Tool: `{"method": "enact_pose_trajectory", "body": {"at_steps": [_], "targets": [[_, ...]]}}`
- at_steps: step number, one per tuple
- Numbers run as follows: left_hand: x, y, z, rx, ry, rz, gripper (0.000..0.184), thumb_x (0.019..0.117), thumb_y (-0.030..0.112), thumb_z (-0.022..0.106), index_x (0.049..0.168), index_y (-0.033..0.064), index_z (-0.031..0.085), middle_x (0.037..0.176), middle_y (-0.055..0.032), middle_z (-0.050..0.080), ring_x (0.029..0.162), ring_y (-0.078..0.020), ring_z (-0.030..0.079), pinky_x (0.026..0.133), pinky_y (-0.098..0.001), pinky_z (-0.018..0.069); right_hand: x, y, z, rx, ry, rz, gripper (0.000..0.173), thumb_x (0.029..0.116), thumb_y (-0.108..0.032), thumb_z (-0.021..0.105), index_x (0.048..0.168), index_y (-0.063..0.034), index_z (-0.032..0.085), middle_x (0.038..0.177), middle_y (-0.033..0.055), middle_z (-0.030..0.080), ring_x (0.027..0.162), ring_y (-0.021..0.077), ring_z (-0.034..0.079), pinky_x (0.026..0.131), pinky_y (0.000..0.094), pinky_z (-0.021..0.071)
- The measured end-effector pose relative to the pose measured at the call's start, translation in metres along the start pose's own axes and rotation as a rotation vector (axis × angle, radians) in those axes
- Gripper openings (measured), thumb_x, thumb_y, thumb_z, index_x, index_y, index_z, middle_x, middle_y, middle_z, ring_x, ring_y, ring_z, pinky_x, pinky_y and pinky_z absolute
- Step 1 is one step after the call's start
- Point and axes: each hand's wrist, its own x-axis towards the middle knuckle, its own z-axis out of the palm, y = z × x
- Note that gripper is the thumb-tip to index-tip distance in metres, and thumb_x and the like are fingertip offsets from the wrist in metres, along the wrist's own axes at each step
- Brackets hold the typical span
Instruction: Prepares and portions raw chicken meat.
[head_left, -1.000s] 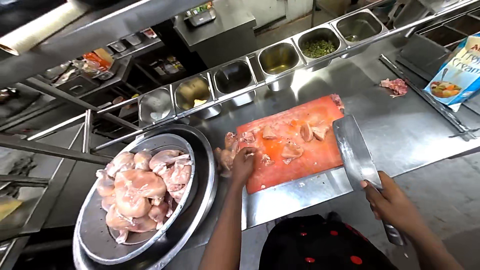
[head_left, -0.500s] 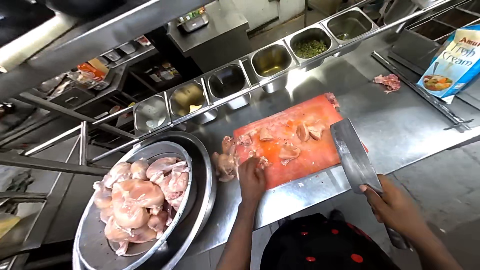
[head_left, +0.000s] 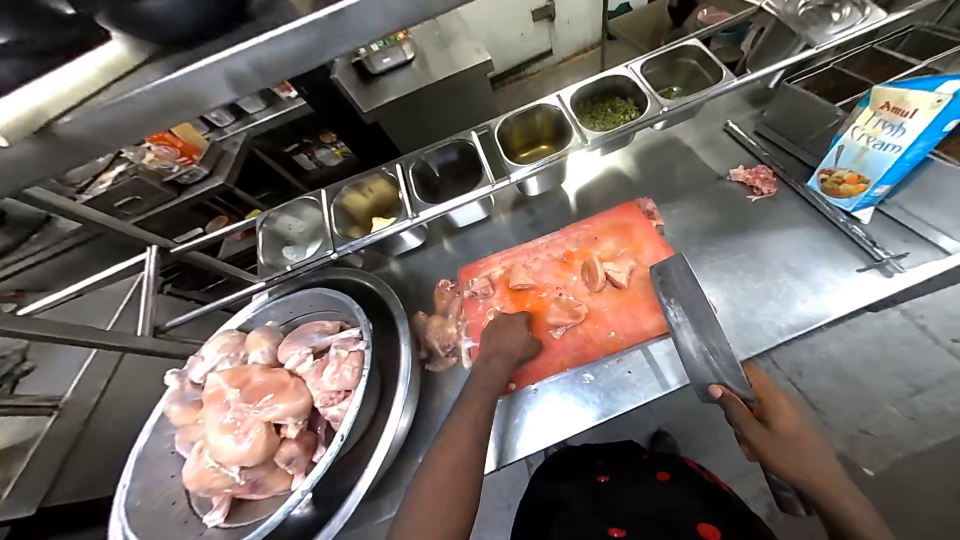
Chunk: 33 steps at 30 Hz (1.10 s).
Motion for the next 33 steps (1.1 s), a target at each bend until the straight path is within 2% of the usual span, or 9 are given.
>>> {"method": "enact_pose_trajectory", "body": {"at_steps": [3,8,9,11,15,20,24,28,33], "targets": [[0.010,0.011,-0.018,-0.342,0.102,0.155,0.031,0.0894,0.034,0.073,0.108,0.0098,0.071,0.098,-0.0144,0.072,0.094,-0.0345,0.070,0.083,-0.0615,0.0551,-0.005,0.007,-0.004,0.035,0.034,-0.006,0.043,0.0999,-0.046,0.055,0.129,-0.0147,0.055,0.069,0.0048,0.062,0.048,0.0193,0.060,0.044,0.0409,0.0549],[0.009,0.065,-0.050,-1.090,0.373,0.406,0.049,0.0946,0.020,0.072,0.140,0.0074,0.057,0.138,-0.0134,0.060,0.103,-0.0252,0.072,0.086,-0.0467,0.0639,-0.013,0.018,-0.014,0.096,0.076,0.039,0.043,0.1002,-0.044,0.056,0.131,-0.0136,0.053,0.069,0.0049,0.061,0.047,0.0196,0.060,0.043,0.0407,0.0550],[0.008,0.077,-0.047,-1.038,0.441,0.423,0.049,0.0946,0.021,0.071,0.139,0.0065,0.057,0.139,-0.0137,0.060,0.104,-0.0232,0.072,0.087,-0.0440,0.0630,-0.017,0.021,-0.015,0.106,0.090,0.044,0.045,0.1001,-0.043,0.056,0.133,-0.0131,0.052,0.068,0.0049,0.061,0.047,0.0197,0.060,0.043,0.0406,0.0545],[0.010,0.089,-0.022,-0.689,0.473,0.448,0.052,0.0943,0.031,0.070,0.139,0.0072,0.059,0.144,-0.0150,0.057,0.128,-0.0259,0.060,0.106,-0.0478,0.0520,-0.022,0.024,-0.019,0.135,0.088,0.054,0.048,0.1015,-0.040,0.057,0.138,-0.0096,0.048,0.070,0.0067,0.060,0.047,0.0207,0.059,0.043,0.0418,0.0549],[0.025,0.083,0.046,-0.097,0.385,0.377,0.052,0.0987,0.047,0.059,0.148,0.0335,0.054,0.163,-0.0094,0.038,0.154,-0.0372,0.025,0.119,-0.0701,0.0221,-0.029,0.026,-0.023,0.160,0.062,0.052,0.052,0.1039,-0.033,0.057,0.141,-0.0009,0.041,0.076,0.0085,0.060,0.052,0.0199,0.061,0.049,0.0426,0.0575],[0.023,0.039,0.067,-0.049,0.533,0.330,0.033,0.1035,0.035,0.052,0.132,0.0266,0.067,0.147,-0.0057,0.056,0.141,-0.0313,0.046,0.115,-0.0561,0.0369,-0.027,0.034,-0.023,0.123,0.062,0.043,0.049,0.1032,-0.034,0.058,0.135,0.0000,0.044,0.075,0.0065,0.060,0.052,0.0182,0.060,0.049,0.0421,0.0572],[0.025,-0.019,0.063,-0.064,0.539,0.134,0.040,0.1055,0.046,0.046,0.140,0.0326,0.062,0.155,-0.0070,0.050,0.149,-0.0372,0.036,0.117,-0.0699,0.0249,-0.020,0.027,-0.024,0.086,0.025,0.042,0.051,0.1028,-0.034,0.059,0.136,0.0013,0.044,0.078,0.0080,0.061,0.054,0.0188,0.062,0.050,0.0432,0.0582],[0.020,-0.055,0.062,-0.132,0.599,0.005,0.060,0.0958,0.060,0.059,0.149,0.0338,0.053,0.153,-0.0133,0.050,0.138,-0.0371,0.050,0.107,-0.0589,0.0452,-0.011,0.016,-0.021,0.074,-0.005,0.045,0.052,0.1028,-0.036,0.060,0.138,-0.0002,0.044,0.079,0.0087,0.062,0.054,0.0192,0.062,0.049,0.0428,0.0580],[0.025,-0.039,0.081,-0.290,0.801,0.068,0.046,0.0946,0.035,0.068,0.139,0.0246,0.064,0.146,-0.0137,0.056,0.131,-0.0407,0.053,0.104,-0.0608,0.0449,0.004,0.008,-0.010,0.067,-0.042,0.014,0.050,0.1024,-0.035,0.060,0.135,-0.0012,0.045,0.078,0.0078,0.062,0.052,0.0187,0.061,0.048,0.0419,0.0575]]}}
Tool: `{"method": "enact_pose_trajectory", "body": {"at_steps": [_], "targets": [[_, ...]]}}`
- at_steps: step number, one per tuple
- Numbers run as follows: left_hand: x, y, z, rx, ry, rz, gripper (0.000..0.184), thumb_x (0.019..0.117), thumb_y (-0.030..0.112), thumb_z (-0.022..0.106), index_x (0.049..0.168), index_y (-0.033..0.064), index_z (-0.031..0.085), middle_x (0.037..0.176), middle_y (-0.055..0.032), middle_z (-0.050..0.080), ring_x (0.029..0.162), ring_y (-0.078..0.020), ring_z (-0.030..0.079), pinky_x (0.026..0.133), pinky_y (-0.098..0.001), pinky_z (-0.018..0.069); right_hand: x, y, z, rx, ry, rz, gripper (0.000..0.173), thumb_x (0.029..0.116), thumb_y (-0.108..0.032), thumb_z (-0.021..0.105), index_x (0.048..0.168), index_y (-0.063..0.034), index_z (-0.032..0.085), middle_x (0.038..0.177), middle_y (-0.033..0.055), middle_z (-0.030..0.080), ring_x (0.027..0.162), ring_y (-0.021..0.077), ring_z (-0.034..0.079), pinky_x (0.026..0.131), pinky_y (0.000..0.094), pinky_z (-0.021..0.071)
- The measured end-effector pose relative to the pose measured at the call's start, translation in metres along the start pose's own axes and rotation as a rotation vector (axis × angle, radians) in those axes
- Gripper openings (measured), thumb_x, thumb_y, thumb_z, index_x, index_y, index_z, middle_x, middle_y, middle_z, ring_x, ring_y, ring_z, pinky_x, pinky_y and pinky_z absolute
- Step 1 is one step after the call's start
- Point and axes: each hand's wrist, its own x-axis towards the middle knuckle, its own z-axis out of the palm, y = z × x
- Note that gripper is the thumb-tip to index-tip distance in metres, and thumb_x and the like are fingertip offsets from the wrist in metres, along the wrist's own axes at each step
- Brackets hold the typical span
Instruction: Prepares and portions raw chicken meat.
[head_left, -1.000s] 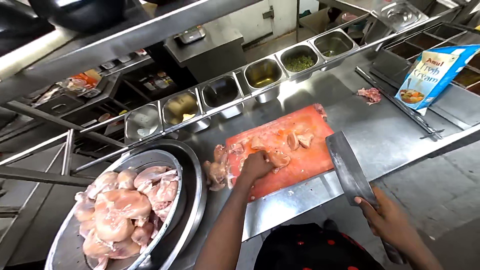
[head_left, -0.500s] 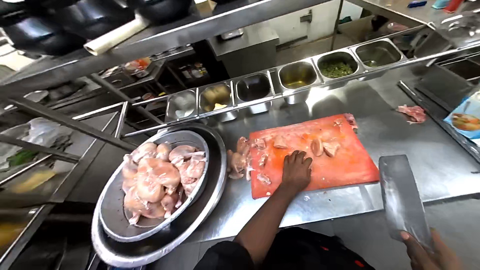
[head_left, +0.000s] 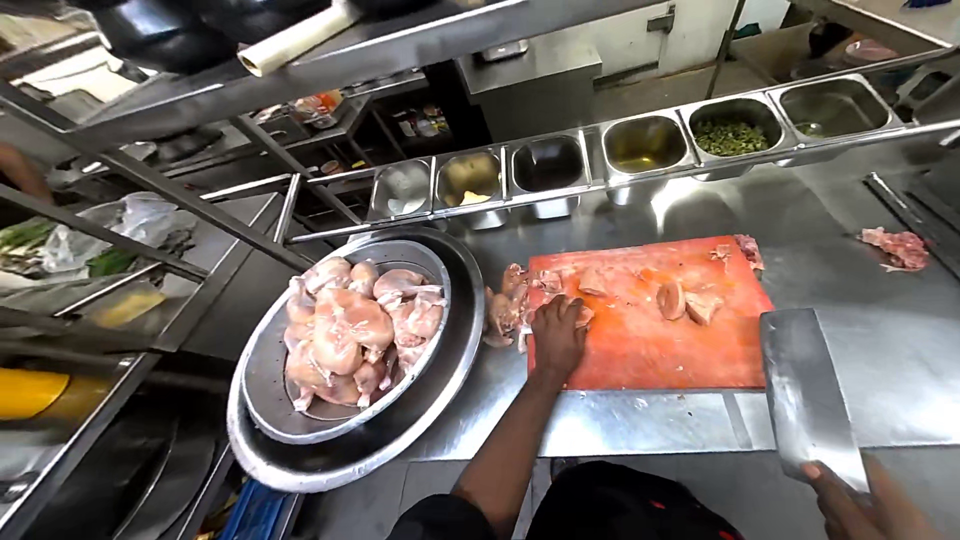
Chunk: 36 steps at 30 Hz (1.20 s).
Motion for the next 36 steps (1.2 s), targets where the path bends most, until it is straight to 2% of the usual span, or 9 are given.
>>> {"method": "enact_pose_trajectory", "body": {"at_steps": [7,10,12,15,19,23,26,30,36], "targets": [[0.023,0.026,0.004,-0.299,-0.036,0.262,0.042,0.0973,0.014,0.064,0.139,0.0150,0.063,0.150,-0.0148,0.053,0.130,-0.0334,0.058,0.103,-0.0492,0.0540,0.008,-0.027,0.006,-0.018,-0.074,-0.056,0.045,0.1030,-0.032,0.060,0.134,-0.0024,0.045,0.075,0.0079,0.061,0.050,0.0199,0.061,0.047,0.0417,0.0573],[0.025,0.004,-0.021,-0.557,0.077,0.039,0.043,0.1001,0.020,0.062,0.140,0.0048,0.058,0.146,-0.0161,0.056,0.124,-0.0250,0.063,0.101,-0.0425,0.0564,0.005,-0.028,0.002,-0.026,-0.019,-0.074,0.046,0.1018,-0.035,0.061,0.133,-0.0041,0.048,0.074,0.0078,0.063,0.049,0.0201,0.061,0.045,0.0420,0.0567],[0.017,-0.022,-0.034,-0.545,0.231,-0.092,0.034,0.1036,0.017,0.055,0.133,0.0023,0.063,0.131,-0.0167,0.065,0.116,-0.0239,0.067,0.100,-0.0427,0.0567,0.005,-0.027,0.005,0.011,0.015,-0.063,0.050,0.1008,-0.036,0.061,0.136,-0.0047,0.046,0.073,0.0072,0.061,0.048,0.0196,0.059,0.044,0.0412,0.0556],[-0.013,-0.045,-0.036,-0.437,0.216,-0.140,0.038,0.1043,0.025,0.054,0.134,0.0018,0.062,0.132,-0.0177,0.064,0.123,-0.0291,0.062,0.107,-0.0499,0.0497,0.016,-0.031,0.009,0.066,0.053,0.007,0.047,0.0988,-0.037,0.061,0.135,-0.0095,0.048,0.069,0.0067,0.060,0.046,0.0207,0.058,0.041,0.0403,0.0544],[-0.051,-0.053,-0.033,-0.247,0.012,-0.119,0.041,0.0906,0.037,0.069,0.126,0.0166,0.072,0.134,-0.0084,0.065,0.128,-0.0323,0.057,0.108,-0.0575,0.0453,0.040,-0.053,0.014,0.028,0.071,0.066,0.032,0.1022,-0.026,0.059,0.129,-0.0083,0.051,0.069,0.0101,0.060,0.046,0.0221,0.060,0.042,0.0411,0.0550],[-0.061,-0.047,-0.041,-0.142,-0.131,-0.127,0.029,0.0900,0.047,0.072,0.110,0.0275,0.077,0.137,-0.0027,0.061,0.129,-0.0344,0.051,0.100,-0.0628,0.0418,0.062,-0.064,0.018,-0.051,0.041,0.072,0.029,0.1054,-0.023,0.056,0.130,-0.0094,0.050,0.069,0.0118,0.060,0.047,0.0234,0.060,0.044,0.0424,0.0555],[-0.061,-0.040,-0.042,-0.098,-0.174,-0.070,0.028,0.0941,0.045,0.068,0.109,0.0228,0.075,0.129,-0.0024,0.065,0.125,-0.0303,0.055,0.100,-0.0594,0.0432,0.071,-0.073,0.026,-0.198,-0.035,0.097,0.037,0.1043,-0.023,0.055,0.139,-0.0105,0.046,0.075,0.0130,0.063,0.055,0.0256,0.064,0.052,0.0470,0.0571],[-0.065,-0.033,-0.033,-0.125,0.030,-0.189,0.023,0.0934,0.034,0.065,0.104,0.0168,0.075,0.129,-0.0069,0.066,0.123,-0.0337,0.058,0.097,-0.0594,0.0479,0.070,-0.106,0.050,-0.491,-0.088,0.084,0.046,0.1019,-0.024,0.057,0.144,-0.0105,0.043,0.084,0.0145,0.069,0.069,0.0300,0.071,0.065,0.0536,0.0598],[-0.066,-0.055,-0.021,-0.425,0.275,-0.406,0.031,0.1013,0.011,0.053,0.127,-0.0042,0.062,0.129,-0.0223,0.063,0.124,-0.0329,0.061,0.108,-0.0501,0.0488,0.078,-0.167,0.101,-0.755,-0.186,0.049,0.050,0.1019,-0.030,0.056,0.146,-0.0091,0.043,0.098,0.0202,0.070,0.096,0.0402,0.071,0.084,0.0577,0.0556]]}}
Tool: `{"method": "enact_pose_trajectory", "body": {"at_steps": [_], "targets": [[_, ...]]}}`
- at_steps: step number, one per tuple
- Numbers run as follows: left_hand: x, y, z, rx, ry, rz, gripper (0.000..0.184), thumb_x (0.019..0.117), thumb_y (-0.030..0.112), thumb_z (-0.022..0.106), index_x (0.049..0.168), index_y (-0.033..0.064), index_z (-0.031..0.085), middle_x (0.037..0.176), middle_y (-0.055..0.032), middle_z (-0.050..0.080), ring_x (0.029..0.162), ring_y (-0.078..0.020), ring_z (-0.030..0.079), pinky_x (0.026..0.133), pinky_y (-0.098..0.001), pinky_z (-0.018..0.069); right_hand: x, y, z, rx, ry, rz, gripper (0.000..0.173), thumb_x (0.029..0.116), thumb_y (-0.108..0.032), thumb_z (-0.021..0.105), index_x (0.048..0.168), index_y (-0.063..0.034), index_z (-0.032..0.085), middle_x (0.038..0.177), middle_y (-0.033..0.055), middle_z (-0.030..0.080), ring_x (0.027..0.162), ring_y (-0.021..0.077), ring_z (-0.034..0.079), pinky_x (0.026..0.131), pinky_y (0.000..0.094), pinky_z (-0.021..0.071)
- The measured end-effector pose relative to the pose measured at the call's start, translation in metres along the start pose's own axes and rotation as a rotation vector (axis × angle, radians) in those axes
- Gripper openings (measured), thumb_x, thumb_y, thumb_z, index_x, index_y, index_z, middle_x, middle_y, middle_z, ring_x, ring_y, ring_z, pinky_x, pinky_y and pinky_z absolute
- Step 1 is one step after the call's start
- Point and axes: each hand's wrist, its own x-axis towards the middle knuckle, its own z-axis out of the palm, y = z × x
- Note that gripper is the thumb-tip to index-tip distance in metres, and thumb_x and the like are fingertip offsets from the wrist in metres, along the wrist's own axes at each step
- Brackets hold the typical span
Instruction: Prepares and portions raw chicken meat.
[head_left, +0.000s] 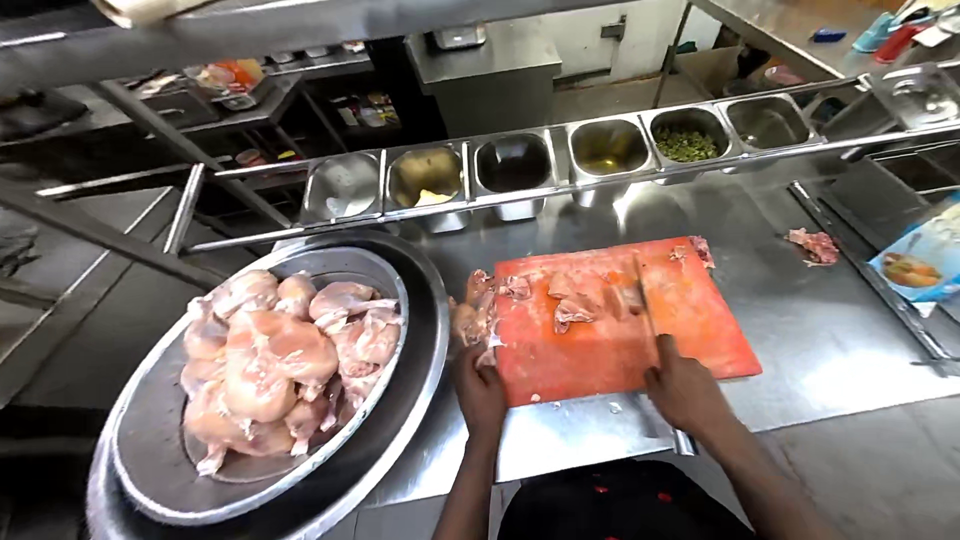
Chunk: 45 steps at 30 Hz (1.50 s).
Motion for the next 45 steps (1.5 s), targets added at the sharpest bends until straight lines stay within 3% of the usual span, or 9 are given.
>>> {"method": "enact_pose_trajectory", "body": {"at_steps": [5,9,18,24,28,31,35,39,45], "targets": [[-0.002,0.024,0.010,-0.029,0.009,-0.017,0.049,0.0993,0.028,0.058,0.140,-0.0003,0.055,0.153,-0.0254,0.043,0.141,-0.0428,0.042,0.114,-0.0615,0.0370,0.010,-0.088,0.010,-0.063,-0.073,-0.218,0.050,0.1005,-0.026,0.052,0.146,-0.0095,0.041,0.098,0.0184,0.069,0.094,0.0394,0.071,0.079,0.0564,0.0568],[-0.018,0.039,0.014,0.122,0.047,-0.022,0.071,0.0824,0.048,0.068,0.137,0.0042,0.058,0.148,-0.0296,0.044,0.131,-0.0543,0.043,0.099,-0.0722,0.0389,0.022,-0.113,0.014,0.125,-0.092,-0.454,0.030,0.1021,-0.027,0.052,0.129,-0.0137,0.056,0.090,0.0146,0.069,0.088,0.0350,0.071,0.076,0.0563,0.0559],[-0.050,0.058,0.024,0.031,0.019,-0.231,0.100,0.0635,0.025,0.092,0.151,0.0083,0.045,0.153,-0.0278,0.038,0.134,-0.0503,0.044,0.094,-0.0707,0.0463,0.071,0.002,-0.012,0.231,0.237,-0.114,0.037,0.1015,-0.023,0.056,0.136,-0.0101,0.053,0.084,0.0204,0.069,0.073,0.0397,0.070,0.065,0.0606,0.0556],[-0.085,0.060,0.040,-0.171,0.032,-0.211,0.101,0.0625,0.021,0.089,0.149,0.0011,0.042,0.144,-0.0282,0.046,0.129,-0.0395,0.050,0.104,-0.0524,0.0490,0.068,-0.038,-0.005,-0.010,0.054,-0.209,0.043,0.0981,-0.026,0.060,0.138,-0.0123,0.052,0.094,0.0206,0.070,0.089,0.0417,0.071,0.075,0.0610,0.0562],[-0.061,0.054,0.044,-0.262,0.148,-0.229,0.103,0.0704,0.023,0.087,0.153,-0.0001,0.031,0.147,-0.0271,0.038,0.113,-0.0257,0.059,0.087,-0.0364,0.0568,0.044,-0.102,0.018,-0.009,-0.098,-0.303,0.045,0.1013,-0.029,0.054,0.142,-0.0120,0.045,0.098,0.0186,0.070,0.096,0.0399,0.071,0.082,0.0584,0.0566],[-0.026,0.051,0.044,-0.035,0.120,-0.083,0.120,0.0642,0.034,0.086,0.159,-0.0035,0.023,0.161,-0.0366,0.015,0.144,-0.0513,0.030,0.111,-0.0636,0.0390,0.051,-0.117,0.028,0.184,-0.189,-0.413,0.037,0.1025,-0.027,0.055,0.136,-0.0134,0.051,0.093,0.0173,0.069,0.087,0.0362,0.070,0.076,0.0566,0.0563],[0.015,0.042,0.055,0.246,0.039,0.020,0.118,0.0579,0.065,0.084,0.156,0.0146,0.042,0.165,-0.0357,0.009,0.150,-0.0595,0.013,0.115,-0.0729,0.0271,0.064,-0.083,0.027,0.526,-0.204,-0.440,0.031,0.1066,-0.025,0.051,0.137,-0.0169,0.053,0.079,0.0128,0.065,0.060,0.0245,0.066,0.058,0.0447,0.0587],[0.052,0.026,0.047,0.242,0.096,0.101,0.077,0.0720,0.050,0.079,0.135,0.0089,0.064,0.155,-0.0287,0.041,0.141,-0.0503,0.041,0.112,-0.0662,0.0378,0.070,-0.004,0.004,0.605,0.058,-0.316,0.033,0.1058,-0.022,0.053,0.138,-0.0146,0.054,0.075,0.0120,0.066,0.058,0.0246,0.067,0.057,0.0468,0.0597],[0.047,0.061,0.040,0.299,0.161,-0.016,0.083,0.0848,0.036,0.072,0.156,0.0061,0.039,0.158,-0.0352,0.031,0.142,-0.0592,0.031,0.107,-0.0788,0.0271,0.087,0.141,-0.016,0.651,0.517,-0.117,0.029,0.0980,-0.018,0.061,0.126,-0.0096,0.061,0.081,0.0143,0.069,0.071,0.0328,0.068,0.066,0.0606,0.0542]]}}
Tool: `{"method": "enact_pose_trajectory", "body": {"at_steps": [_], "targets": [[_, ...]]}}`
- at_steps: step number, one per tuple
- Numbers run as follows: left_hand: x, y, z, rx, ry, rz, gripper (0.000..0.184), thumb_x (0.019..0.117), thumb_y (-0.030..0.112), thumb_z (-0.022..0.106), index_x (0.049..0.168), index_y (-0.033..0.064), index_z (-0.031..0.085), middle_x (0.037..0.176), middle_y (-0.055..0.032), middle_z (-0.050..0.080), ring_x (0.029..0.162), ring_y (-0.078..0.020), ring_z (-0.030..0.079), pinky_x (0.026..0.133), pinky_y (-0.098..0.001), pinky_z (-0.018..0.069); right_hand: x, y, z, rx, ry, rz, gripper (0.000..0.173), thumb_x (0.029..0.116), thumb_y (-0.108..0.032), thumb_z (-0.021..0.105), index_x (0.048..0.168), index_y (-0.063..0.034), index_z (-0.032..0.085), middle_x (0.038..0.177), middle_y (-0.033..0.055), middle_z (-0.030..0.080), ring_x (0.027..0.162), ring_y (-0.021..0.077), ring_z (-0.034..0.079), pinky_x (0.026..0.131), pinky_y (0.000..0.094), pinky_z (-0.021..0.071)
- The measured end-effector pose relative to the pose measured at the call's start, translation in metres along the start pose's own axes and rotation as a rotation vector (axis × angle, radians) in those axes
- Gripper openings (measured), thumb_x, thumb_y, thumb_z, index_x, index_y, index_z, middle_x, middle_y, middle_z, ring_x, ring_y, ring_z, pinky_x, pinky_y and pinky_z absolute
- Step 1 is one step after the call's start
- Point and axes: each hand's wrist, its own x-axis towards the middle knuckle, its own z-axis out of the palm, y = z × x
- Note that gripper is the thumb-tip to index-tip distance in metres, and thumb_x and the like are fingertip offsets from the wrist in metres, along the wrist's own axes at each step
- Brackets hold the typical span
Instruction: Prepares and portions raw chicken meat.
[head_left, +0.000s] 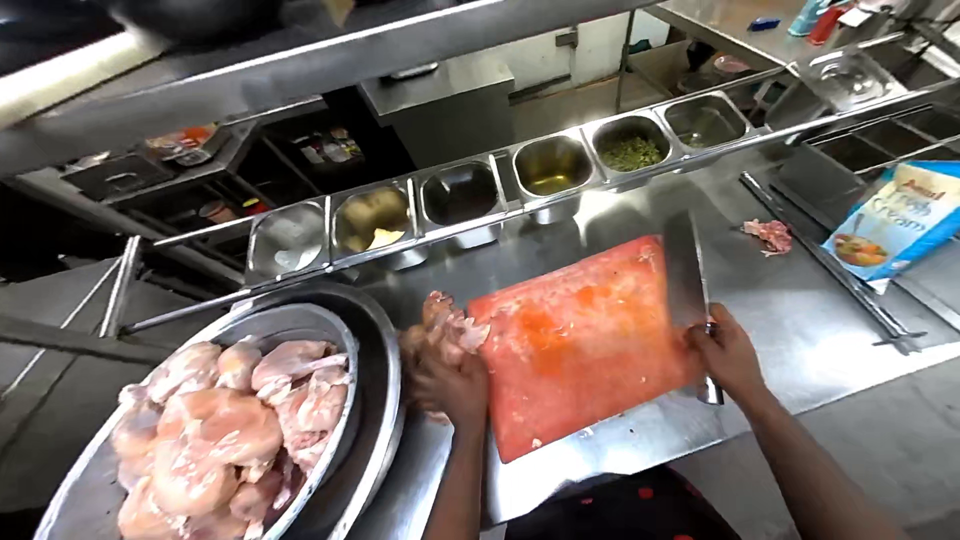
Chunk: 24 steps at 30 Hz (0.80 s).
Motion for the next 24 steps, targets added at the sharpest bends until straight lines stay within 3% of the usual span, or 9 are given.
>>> {"method": "enact_pose_trajectory", "body": {"at_steps": [1,3,6,10,12,14,17,19,24], "targets": [[-0.005,0.008,-0.001,0.032,-0.018,0.145,0.075,0.0859,0.037,0.066,0.151,0.0054,0.047,0.157,-0.0346,0.033,0.142,-0.0610,0.030,0.106,-0.0802,0.0257,0.003,0.014,-0.007,0.042,0.060,0.011,0.029,0.0983,-0.018,0.061,0.126,-0.0090,0.060,0.082,0.0146,0.068,0.071,0.0323,0.067,0.065,0.0596,0.0536],[0.001,0.012,0.007,0.143,-0.138,0.449,0.048,0.0919,0.040,0.054,0.133,0.0194,0.068,0.152,-0.0190,0.051,0.142,-0.0516,0.039,0.108,-0.0758,0.0292,0.004,0.033,-0.016,0.211,0.134,0.026,0.028,0.0991,-0.014,0.061,0.126,-0.0068,0.058,0.083,0.0116,0.068,0.070,0.0239,0.067,0.064,0.0482,0.0566],[0.032,-0.002,0.021,0.356,-0.364,0.451,0.039,0.1023,0.031,0.048,0.136,0.0333,0.067,0.156,-0.0034,0.051,0.149,-0.0408,0.034,0.112,-0.0747,0.0242,0.002,0.051,-0.016,0.465,0.153,0.019,0.030,0.1003,-0.008,0.058,0.130,-0.0053,0.053,0.084,0.0061,0.067,0.067,0.0114,0.065,0.062,0.0313,0.0577],[0.063,-0.005,0.006,0.348,-0.290,0.296,0.047,0.1030,0.025,0.056,0.149,0.0196,0.055,0.160,-0.0217,0.040,0.149,-0.0508,0.030,0.116,-0.0738,0.0230,0.000,0.063,-0.013,0.490,0.119,0.084,0.032,0.0977,-0.007,0.059,0.129,-0.0028,0.054,0.080,0.0071,0.068,0.064,0.0143,0.066,0.061,0.0334,0.0582],[0.049,0.003,-0.003,0.226,-0.145,0.370,0.048,0.1003,0.026,0.058,0.147,0.0157,0.057,0.161,-0.0255,0.037,0.147,-0.0556,0.030,0.116,-0.0741,0.0231,-0.002,0.064,-0.018,0.451,0.080,0.129,0.031,0.0997,-0.009,0.061,0.130,-0.0027,0.056,0.080,0.0100,0.070,0.067,0.0189,0.068,0.064,0.0390,0.0587],[0.013,0.008,-0.012,0.071,-0.066,0.408,0.055,0.0960,0.037,0.053,0.140,0.0055,0.061,0.150,-0.0311,0.047,0.138,-0.0571,0.041,0.109,-0.0735,0.0331,0.001,0.065,-0.022,0.428,0.048,0.153,0.029,0.1007,-0.012,0.060,0.129,-0.0052,0.058,0.080,0.0089,0.071,0.068,0.0190,0.069,0.064,0.0393,0.0596],[-0.060,0.010,-0.033,-0.236,-0.282,0.098,0.073,0.0918,0.025,0.071,0.144,-0.0155,0.040,0.143,-0.0394,0.045,0.135,-0.0474,0.048,0.113,-0.0563,0.0412,0.004,0.064,-0.022,0.438,0.011,0.201,0.022,0.1020,-0.013,0.059,0.124,-0.0068,0.060,0.080,0.0075,0.072,0.070,0.0191,0.070,0.067,0.0391,0.0597],[-0.088,0.013,-0.028,-0.408,-0.380,-0.207,0.080,0.0911,0.016,0.073,0.151,-0.0129,0.029,0.144,-0.0366,0.045,0.130,-0.0372,0.053,0.109,-0.0456,0.0472,0.004,0.064,-0.022,0.462,0.003,0.220,0.022,0.1009,-0.013,0.058,0.121,-0.0063,0.059,0.079,0.0071,0.072,0.069,0.0190,0.070,0.067,0.0384,0.0597],[-0.086,0.026,-0.022,-0.347,-0.427,-0.233,0.097,0.0813,0.026,0.085,0.155,-0.0059,0.031,0.149,-0.0316,0.046,0.137,-0.0364,0.050,0.113,-0.0487,0.0442,0.002,0.071,-0.033,0.409,-0.043,0.211,0.024,0.0969,-0.018,0.059,0.119,-0.0082,0.061,0.080,0.0064,0.071,0.069,0.0197,0.070,0.066,0.0403,0.0600]]}}
